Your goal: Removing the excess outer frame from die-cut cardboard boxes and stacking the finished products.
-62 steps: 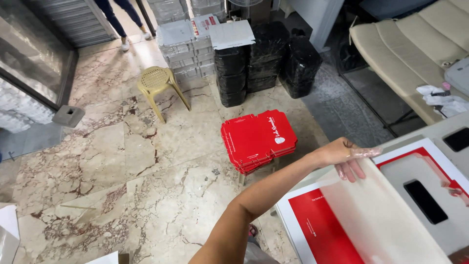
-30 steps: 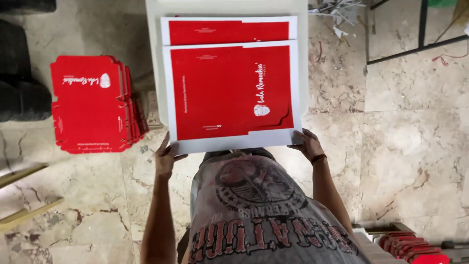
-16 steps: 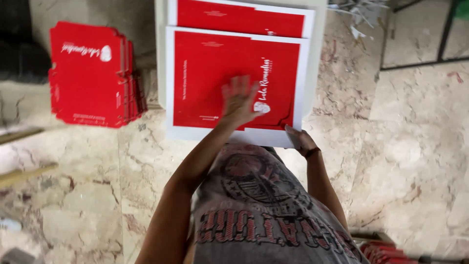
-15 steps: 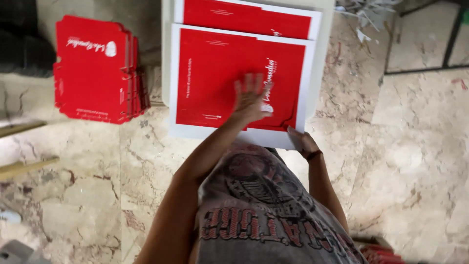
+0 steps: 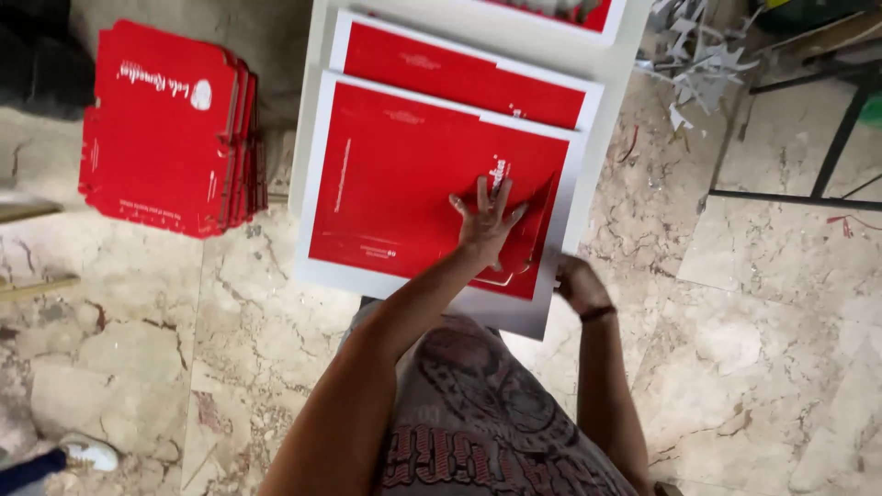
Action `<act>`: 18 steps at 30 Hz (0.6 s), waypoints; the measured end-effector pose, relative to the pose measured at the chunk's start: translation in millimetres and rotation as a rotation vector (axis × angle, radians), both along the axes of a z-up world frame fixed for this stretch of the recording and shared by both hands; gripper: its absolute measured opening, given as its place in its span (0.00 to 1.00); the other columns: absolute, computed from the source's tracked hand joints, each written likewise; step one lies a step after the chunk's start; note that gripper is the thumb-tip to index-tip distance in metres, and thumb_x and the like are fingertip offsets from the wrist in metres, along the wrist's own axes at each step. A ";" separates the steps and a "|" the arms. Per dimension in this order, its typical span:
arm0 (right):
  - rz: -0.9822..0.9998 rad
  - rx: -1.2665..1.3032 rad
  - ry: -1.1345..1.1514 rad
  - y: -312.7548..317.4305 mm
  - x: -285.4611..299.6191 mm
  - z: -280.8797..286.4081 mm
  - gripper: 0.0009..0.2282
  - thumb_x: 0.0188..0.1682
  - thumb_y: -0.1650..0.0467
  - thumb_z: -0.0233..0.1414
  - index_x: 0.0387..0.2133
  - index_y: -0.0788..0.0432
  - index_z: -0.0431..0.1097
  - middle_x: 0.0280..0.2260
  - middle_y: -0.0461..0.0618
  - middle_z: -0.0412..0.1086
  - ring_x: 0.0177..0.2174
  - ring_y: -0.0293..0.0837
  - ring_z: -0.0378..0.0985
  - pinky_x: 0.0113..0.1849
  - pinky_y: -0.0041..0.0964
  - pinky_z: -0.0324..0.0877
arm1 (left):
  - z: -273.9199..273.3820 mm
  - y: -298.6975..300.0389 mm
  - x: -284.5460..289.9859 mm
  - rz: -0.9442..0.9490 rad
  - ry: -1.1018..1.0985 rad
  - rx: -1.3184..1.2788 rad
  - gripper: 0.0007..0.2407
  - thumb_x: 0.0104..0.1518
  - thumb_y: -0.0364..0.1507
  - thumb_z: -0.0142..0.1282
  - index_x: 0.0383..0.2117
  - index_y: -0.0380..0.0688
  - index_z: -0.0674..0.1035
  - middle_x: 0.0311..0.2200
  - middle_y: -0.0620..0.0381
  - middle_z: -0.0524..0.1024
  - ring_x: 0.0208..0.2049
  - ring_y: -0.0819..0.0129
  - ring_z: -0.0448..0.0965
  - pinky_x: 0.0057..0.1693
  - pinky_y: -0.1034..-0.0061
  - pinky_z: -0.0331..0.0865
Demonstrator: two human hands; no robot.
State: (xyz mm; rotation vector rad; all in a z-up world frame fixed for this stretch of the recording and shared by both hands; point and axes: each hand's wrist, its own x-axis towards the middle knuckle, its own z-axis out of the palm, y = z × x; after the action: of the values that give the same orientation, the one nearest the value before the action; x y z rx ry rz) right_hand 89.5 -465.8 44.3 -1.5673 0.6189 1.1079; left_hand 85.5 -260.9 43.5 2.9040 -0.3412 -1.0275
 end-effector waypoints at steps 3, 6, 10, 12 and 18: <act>-0.166 0.090 0.057 -30.5 59.9 -75.1 0.28 0.49 0.49 0.58 0.51 0.57 0.70 0.39 0.53 0.73 0.38 0.51 0.78 0.42 0.49 0.74 | -15.2 -0.5 -8.1 -0.043 0.028 -0.038 0.55 0.35 0.49 0.78 0.72 0.69 0.48 0.73 0.40 0.25 0.70 0.21 0.34 0.52 0.10 0.54; -0.037 0.063 0.081 -16.0 123.2 -78.7 0.32 0.45 0.46 0.60 0.47 0.61 0.69 0.35 0.51 0.73 0.32 0.51 0.78 0.39 0.48 0.75 | -20.1 5.5 2.8 -0.127 -0.029 0.004 0.50 0.42 0.49 0.74 0.72 0.67 0.50 0.73 0.40 0.32 0.70 0.23 0.41 0.56 0.17 0.57; 0.233 -0.067 0.071 18.9 145.5 -34.0 0.37 0.38 0.52 0.67 0.52 0.68 0.67 0.42 0.63 0.74 0.41 0.66 0.79 0.43 0.63 0.73 | 4.9 23.7 34.4 -0.188 -0.109 0.037 0.51 0.44 0.53 0.72 0.73 0.66 0.48 0.74 0.45 0.31 0.72 0.29 0.36 0.62 0.19 0.47; 0.256 -0.112 -0.029 24.8 144.2 -32.0 0.29 0.43 0.58 0.63 0.48 0.72 0.69 0.38 0.65 0.74 0.37 0.66 0.80 0.37 0.61 0.74 | -26.3 18.6 44.4 -0.148 -0.054 -0.009 0.53 0.41 0.52 0.74 0.73 0.66 0.47 0.74 0.45 0.26 0.72 0.27 0.34 0.61 0.17 0.48; 0.674 -0.368 -0.408 30.2 130.1 8.4 0.32 0.46 0.49 0.58 0.10 0.71 0.72 0.13 0.63 0.71 0.18 0.56 0.79 0.30 0.45 0.75 | -35.3 14.3 51.8 -0.101 0.028 -0.031 0.48 0.45 0.45 0.72 0.73 0.65 0.50 0.74 0.46 0.27 0.72 0.29 0.32 0.57 0.13 0.49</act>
State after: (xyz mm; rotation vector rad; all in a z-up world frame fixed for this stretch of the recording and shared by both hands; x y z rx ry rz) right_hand 219.6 -435.6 52.7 -2.3436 -0.0051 1.1320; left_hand 137.3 -246.5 8.2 2.8681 -0.5028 -1.0651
